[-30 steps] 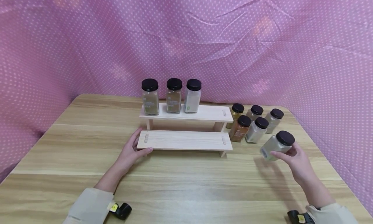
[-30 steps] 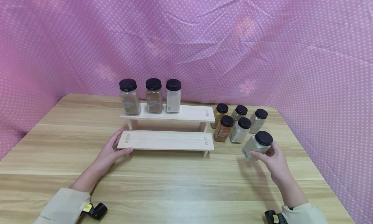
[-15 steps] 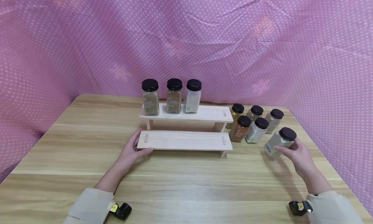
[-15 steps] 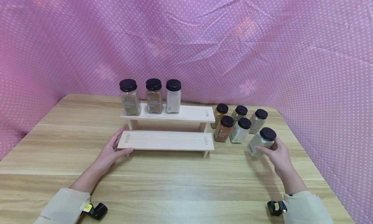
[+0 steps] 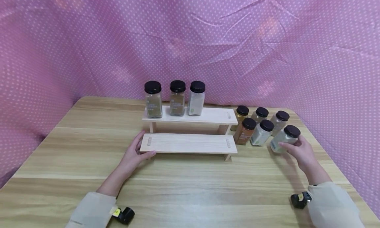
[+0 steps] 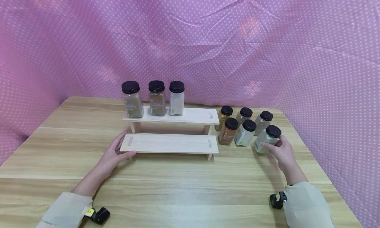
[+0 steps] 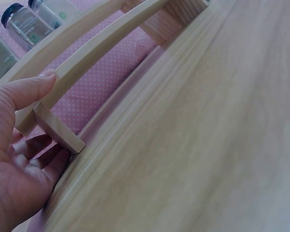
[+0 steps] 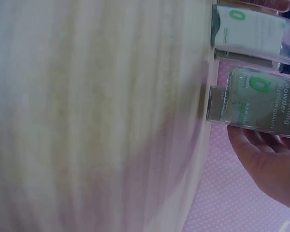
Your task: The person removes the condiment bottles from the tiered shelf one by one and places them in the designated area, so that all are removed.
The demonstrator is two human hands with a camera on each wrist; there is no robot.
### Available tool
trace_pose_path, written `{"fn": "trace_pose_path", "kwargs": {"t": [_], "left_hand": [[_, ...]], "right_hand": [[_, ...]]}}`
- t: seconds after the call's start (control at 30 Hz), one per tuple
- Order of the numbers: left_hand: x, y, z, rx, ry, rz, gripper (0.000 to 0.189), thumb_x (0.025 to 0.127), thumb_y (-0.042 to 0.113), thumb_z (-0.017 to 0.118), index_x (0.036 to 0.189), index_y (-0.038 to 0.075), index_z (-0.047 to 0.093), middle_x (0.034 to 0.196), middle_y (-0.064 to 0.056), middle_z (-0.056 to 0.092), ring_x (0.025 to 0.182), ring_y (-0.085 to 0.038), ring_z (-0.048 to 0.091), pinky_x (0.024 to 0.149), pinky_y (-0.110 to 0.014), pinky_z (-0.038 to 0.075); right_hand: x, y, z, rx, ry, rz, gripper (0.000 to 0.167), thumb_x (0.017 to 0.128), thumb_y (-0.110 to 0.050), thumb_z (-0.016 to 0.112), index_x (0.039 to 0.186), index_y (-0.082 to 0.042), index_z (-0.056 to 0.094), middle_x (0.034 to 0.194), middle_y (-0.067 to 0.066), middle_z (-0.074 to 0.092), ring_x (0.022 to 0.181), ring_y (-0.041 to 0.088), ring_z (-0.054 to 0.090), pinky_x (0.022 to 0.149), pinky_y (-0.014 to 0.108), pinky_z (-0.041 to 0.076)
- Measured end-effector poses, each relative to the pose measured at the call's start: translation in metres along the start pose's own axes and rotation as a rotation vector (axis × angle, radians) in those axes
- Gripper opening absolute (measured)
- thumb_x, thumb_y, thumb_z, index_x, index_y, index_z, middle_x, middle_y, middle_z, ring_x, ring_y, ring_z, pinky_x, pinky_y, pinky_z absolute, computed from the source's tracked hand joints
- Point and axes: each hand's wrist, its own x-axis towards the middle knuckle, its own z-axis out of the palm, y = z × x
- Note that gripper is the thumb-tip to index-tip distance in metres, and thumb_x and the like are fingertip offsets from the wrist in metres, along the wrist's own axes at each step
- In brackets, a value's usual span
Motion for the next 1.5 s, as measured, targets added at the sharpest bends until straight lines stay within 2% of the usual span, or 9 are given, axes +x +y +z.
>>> {"fn": "trace_pose_path", "kwargs": {"t": [0.23,0.37,0.6,0.77,0.93,1.07,1.17,1.3,1.5], "left_hand": [[-0.001,0.000,0.000,-0.010,0.005,0.001,0.089,0.071,0.010,0.070,0.138,0.011,0.013,0.131,-0.019,0.033,0.114,-0.028,0.034,0.078,-0.020,0.039],[-0.001,-0.001,0.000,-0.002,0.009,-0.005,0.089,0.071,0.011,0.071,0.138,0.011,0.013,0.132,-0.019,0.032,0.116,-0.027,0.033,0.079,-0.019,0.038],[-0.001,-0.003,0.000,0.000,0.009,-0.012,0.090,0.070,0.013,0.071,0.139,0.012,0.013,0.132,-0.018,0.032,0.116,-0.026,0.032,0.089,-0.034,0.033],[-0.001,-0.002,0.000,-0.004,0.009,-0.014,0.090,0.071,0.013,0.071,0.139,0.013,0.012,0.132,-0.018,0.032,0.117,-0.027,0.032,0.091,-0.040,0.029],[-0.001,0.000,0.001,-0.003,0.014,-0.015,0.090,0.070,0.012,0.071,0.139,0.012,0.012,0.132,-0.018,0.031,0.117,-0.026,0.031,0.090,-0.037,0.031],[-0.001,0.000,0.001,-0.018,0.011,-0.009,0.090,0.070,0.011,0.071,0.139,0.012,0.013,0.132,-0.018,0.032,0.116,-0.026,0.032,0.083,-0.027,0.038],[0.000,0.000,0.000,-0.031,0.004,0.000,0.090,0.071,0.010,0.071,0.139,0.011,0.012,0.133,-0.018,0.030,0.116,-0.026,0.032,0.079,-0.021,0.039],[0.000,0.000,0.000,-0.037,0.000,0.007,0.090,0.071,0.010,0.071,0.139,0.010,0.012,0.134,-0.018,0.029,0.117,-0.026,0.031,0.080,-0.019,0.038],[0.000,-0.001,0.000,-0.044,0.001,0.003,0.090,0.070,0.008,0.070,0.139,0.010,0.012,0.134,-0.018,0.029,0.117,-0.027,0.031,0.077,-0.021,0.041]], "right_hand": [[0.008,0.000,0.003,0.009,-0.008,0.021,0.073,0.071,-0.028,0.071,0.131,-0.015,0.032,0.115,0.010,0.043,0.094,0.007,0.045,0.070,0.013,0.040],[0.011,0.000,0.005,-0.001,0.009,0.021,0.072,0.072,-0.026,0.070,0.131,-0.011,0.031,0.113,0.011,0.044,0.091,0.005,0.045,0.069,0.013,0.041],[0.014,-0.001,0.007,-0.005,0.007,0.030,0.072,0.071,-0.028,0.071,0.130,-0.012,0.031,0.114,0.013,0.043,0.090,0.004,0.046,0.068,0.013,0.042],[0.019,0.001,0.005,0.069,-0.015,0.059,0.074,0.070,-0.024,0.072,0.132,-0.015,0.031,0.120,0.019,0.037,0.090,0.004,0.046,0.069,0.013,0.042],[0.019,-0.002,0.006,0.070,-0.009,0.087,0.075,0.069,-0.025,0.073,0.131,-0.014,0.030,0.119,0.017,0.037,0.086,0.000,0.046,0.067,0.012,0.042],[0.004,-0.031,0.012,0.012,-0.021,0.111,0.078,0.073,-0.025,0.069,0.134,-0.007,0.024,0.125,0.022,0.032,0.086,0.000,0.044,0.070,0.014,0.042],[0.002,-0.036,0.013,0.005,-0.027,0.115,0.076,0.075,-0.024,0.068,0.133,-0.007,0.024,0.123,0.019,0.036,0.088,0.002,0.045,0.071,0.015,0.042],[0.014,-0.015,0.008,0.066,-0.019,0.087,0.070,0.072,-0.023,0.071,0.129,-0.013,0.031,0.113,0.007,0.043,0.086,0.001,0.047,0.068,0.014,0.043],[0.015,-0.012,0.010,0.152,-0.025,0.075,0.063,0.071,-0.018,0.072,0.123,-0.016,0.035,0.102,-0.002,0.048,0.081,0.000,0.049,0.064,0.014,0.043]]}}
